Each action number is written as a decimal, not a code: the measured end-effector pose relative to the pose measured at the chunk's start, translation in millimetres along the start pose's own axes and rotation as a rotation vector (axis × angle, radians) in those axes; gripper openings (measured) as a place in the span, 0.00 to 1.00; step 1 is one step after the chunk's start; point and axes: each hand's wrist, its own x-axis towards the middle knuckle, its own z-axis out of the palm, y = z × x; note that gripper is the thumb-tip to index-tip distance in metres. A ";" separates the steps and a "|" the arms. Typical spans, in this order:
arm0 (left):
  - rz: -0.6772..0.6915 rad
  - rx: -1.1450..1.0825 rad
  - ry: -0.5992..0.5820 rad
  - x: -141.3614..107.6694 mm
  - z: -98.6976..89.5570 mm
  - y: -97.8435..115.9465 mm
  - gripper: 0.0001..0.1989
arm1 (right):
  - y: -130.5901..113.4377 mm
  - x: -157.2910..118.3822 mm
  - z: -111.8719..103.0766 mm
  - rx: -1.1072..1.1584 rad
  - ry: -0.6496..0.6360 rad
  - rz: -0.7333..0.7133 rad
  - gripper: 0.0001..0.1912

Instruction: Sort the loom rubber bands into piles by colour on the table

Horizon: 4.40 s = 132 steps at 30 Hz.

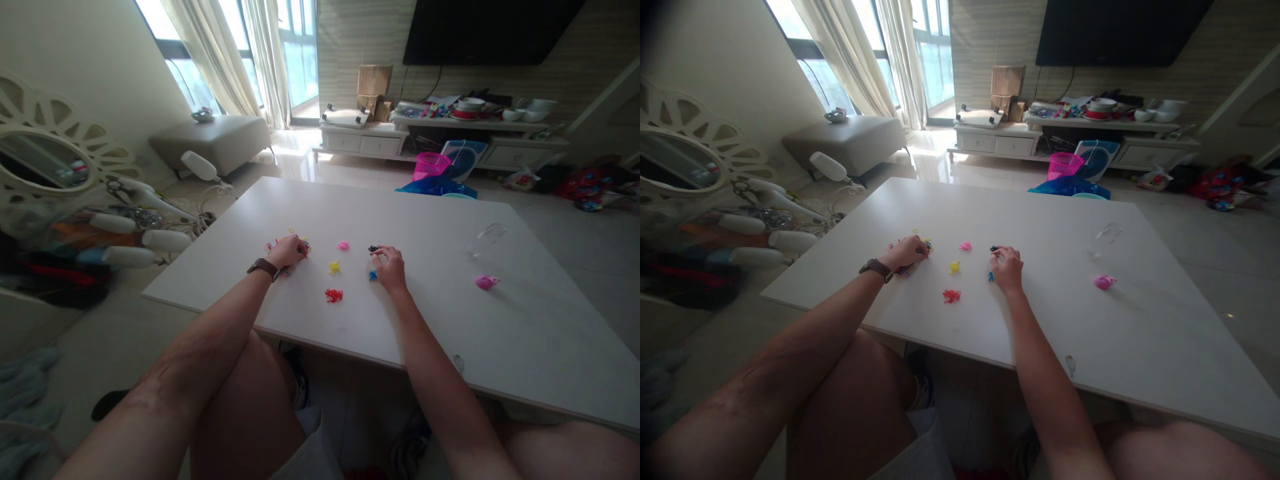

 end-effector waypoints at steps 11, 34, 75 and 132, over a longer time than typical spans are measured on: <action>-0.071 -0.116 0.136 -0.7 -19.7 -5.5 0.09 | -1.1 0.2 0.7 0.024 -0.001 0.005 0.08; -0.155 -0.151 0.057 -2.7 -5.7 9.7 0.10 | 0.3 -0.8 2.3 0.021 -0.023 0.015 0.07; -0.177 -0.370 0.118 -7.1 -19.4 19.2 0.05 | -0.1 -1.3 1.2 0.035 -0.022 0.024 0.07; -0.073 -1.125 -0.548 -13.1 -3.5 92.1 0.05 | -46.2 -19.9 -2.5 0.301 -0.281 -0.201 0.08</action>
